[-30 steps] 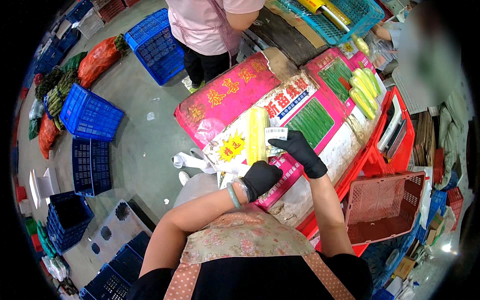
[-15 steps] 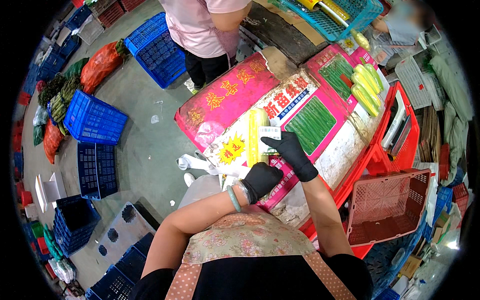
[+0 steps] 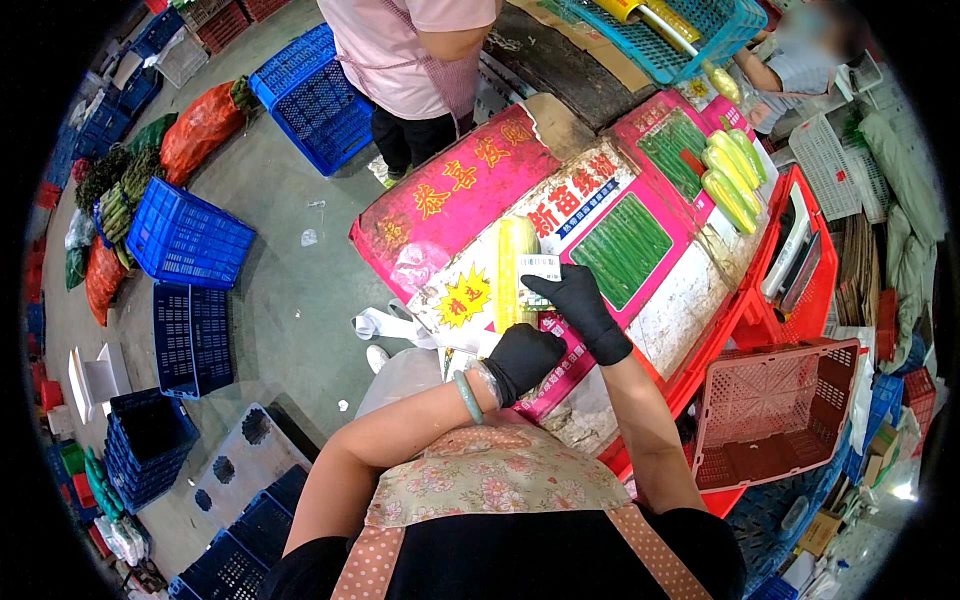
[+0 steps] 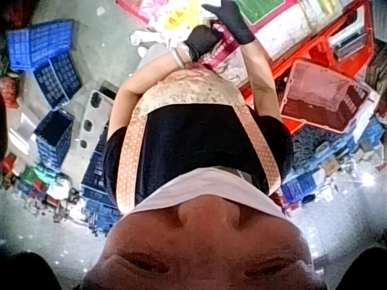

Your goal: The person applies labels to individually wrapped vegetables at a packing station. They pick up each wrapped item, affix a label, and place it into a blue crate. The process is repeated continuously throughout the clip.

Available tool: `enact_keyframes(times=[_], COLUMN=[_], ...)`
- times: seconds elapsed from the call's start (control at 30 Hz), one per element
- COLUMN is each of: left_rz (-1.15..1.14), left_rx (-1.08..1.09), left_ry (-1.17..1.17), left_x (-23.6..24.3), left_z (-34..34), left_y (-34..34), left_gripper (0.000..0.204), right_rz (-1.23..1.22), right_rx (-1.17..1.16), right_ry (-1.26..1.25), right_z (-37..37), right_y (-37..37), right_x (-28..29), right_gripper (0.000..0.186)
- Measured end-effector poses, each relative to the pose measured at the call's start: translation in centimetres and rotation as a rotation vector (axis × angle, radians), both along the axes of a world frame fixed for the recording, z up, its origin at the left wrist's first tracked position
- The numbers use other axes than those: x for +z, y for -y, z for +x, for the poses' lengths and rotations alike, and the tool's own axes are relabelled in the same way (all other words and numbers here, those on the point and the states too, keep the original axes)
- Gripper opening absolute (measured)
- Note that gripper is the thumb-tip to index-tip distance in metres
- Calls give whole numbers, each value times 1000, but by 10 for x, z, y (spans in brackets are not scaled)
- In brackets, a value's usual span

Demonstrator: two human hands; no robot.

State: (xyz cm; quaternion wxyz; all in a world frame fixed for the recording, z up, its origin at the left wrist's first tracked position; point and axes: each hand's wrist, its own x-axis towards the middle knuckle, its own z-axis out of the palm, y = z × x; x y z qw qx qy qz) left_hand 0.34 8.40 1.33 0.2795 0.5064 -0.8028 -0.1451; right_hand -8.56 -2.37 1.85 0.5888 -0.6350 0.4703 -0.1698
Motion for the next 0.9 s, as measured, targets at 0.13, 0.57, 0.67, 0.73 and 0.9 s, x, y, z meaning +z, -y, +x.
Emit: enact_keyframes(times=[0.13, 0.57, 0.67, 0.73, 0.9], left_rz=[5, 66, 88, 77, 55], left_rx=[-14, 1, -11, -25, -41], left_ry=[-9, -35, -55, -70, -114], left_x=[-3, -5, 0, 0, -2], left_z=[0, 0, 6, 14, 29], left_y=[1, 0, -2, -4, -8], left_gripper=[9, 10, 10, 10, 11], right_rz=[-210, -45, -9, 85, -127], right_rx=[51, -68, -106, -167, -260], right_ry=[-190, 110, 55, 8, -119], right_z=[2, -6, -4, 4, 13], right_y=[-3, -1, -5, -10, -15], right_x=[12, -42, -43, -32, -47], right_gripper=[36, 39, 39, 41, 41])
